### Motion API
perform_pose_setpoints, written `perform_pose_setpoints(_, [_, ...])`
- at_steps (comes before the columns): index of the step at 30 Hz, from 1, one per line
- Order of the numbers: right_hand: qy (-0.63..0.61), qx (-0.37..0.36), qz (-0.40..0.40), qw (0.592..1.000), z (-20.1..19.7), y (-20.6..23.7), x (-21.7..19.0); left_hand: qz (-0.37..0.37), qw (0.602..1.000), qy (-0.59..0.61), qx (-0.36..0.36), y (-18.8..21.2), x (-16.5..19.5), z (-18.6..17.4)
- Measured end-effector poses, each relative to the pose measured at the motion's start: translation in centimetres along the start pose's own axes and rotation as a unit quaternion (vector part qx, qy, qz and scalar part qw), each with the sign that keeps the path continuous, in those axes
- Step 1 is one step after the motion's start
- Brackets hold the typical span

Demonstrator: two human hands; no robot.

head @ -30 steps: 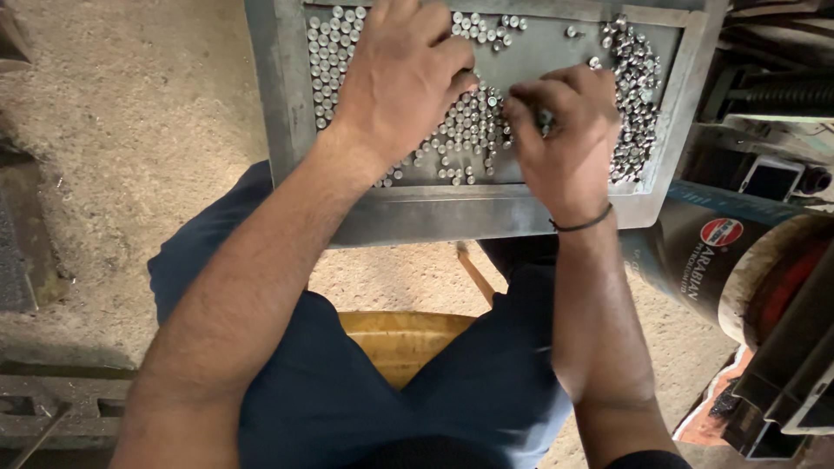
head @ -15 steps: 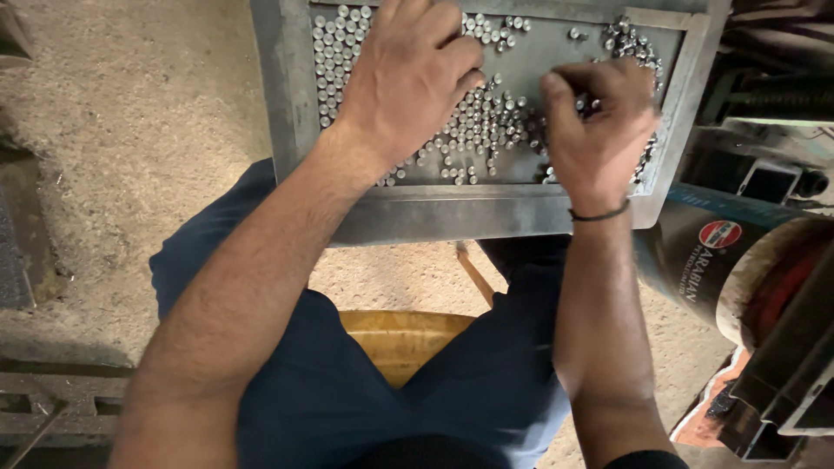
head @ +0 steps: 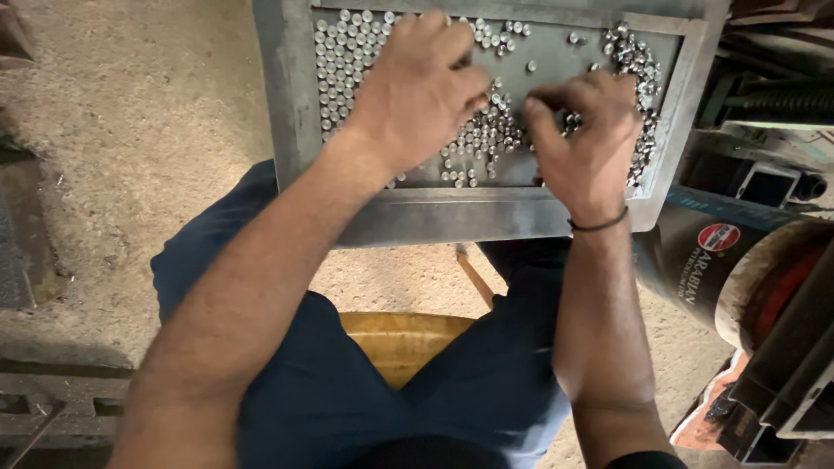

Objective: The person sits on a stool in front of a metal tray filled with small round metal caps. They pick caps one at a time from a loose pile and place them upright into a neat grid on the tray, gradually filling the grid rows while pushing stray caps aside.

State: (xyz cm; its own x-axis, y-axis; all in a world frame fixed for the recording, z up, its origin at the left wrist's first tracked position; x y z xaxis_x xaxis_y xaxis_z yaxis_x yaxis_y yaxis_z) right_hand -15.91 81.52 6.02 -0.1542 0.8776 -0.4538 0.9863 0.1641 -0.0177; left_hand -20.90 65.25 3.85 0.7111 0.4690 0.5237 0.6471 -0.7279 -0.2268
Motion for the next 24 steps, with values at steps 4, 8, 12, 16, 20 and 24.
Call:
perform_pose_setpoints(4, [0.019,-0.014,-0.025,0.999,0.8,0.0,-1.3,0.024,0.999,-0.030,0.022,0.3,0.9,-0.2])
perform_pose_setpoints(8, [0.028,0.006,0.030,0.999,0.6,0.1,-0.7,0.030,0.999,-0.030,0.030,0.9,1.1,-0.7])
perform_pose_setpoints(12, [0.015,0.001,0.028,0.999,0.3,0.3,-0.7,0.039,0.999,-0.014,0.016,1.0,1.1,-0.4])
perform_pose_setpoints(16, [0.018,-0.012,0.005,1.000,0.6,0.5,-1.7,0.032,0.999,-0.031,0.025,1.0,1.3,-0.1])
perform_pose_setpoints(20, [0.004,0.003,0.015,1.000,0.4,0.6,-1.3,0.032,0.998,-0.043,0.014,0.9,1.4,0.2])
perform_pose_setpoints(24, [0.012,0.002,0.011,1.000,0.6,0.5,-0.6,0.033,0.999,-0.021,0.000,0.8,1.5,0.4])
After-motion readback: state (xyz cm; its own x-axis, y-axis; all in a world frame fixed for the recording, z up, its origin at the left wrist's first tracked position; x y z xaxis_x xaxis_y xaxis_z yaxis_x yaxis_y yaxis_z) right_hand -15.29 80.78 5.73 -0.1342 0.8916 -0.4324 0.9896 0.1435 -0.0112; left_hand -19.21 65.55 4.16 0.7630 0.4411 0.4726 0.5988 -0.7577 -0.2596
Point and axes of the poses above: each hand's wrist, its own y-axis away from the middle knuckle, its own z-axis out of the palm, x = y × z, the point moved 9 cm from there along -y, towards the middle knuckle, and after that the axes turned 12 degrees about -x, right-handed, at the moved point
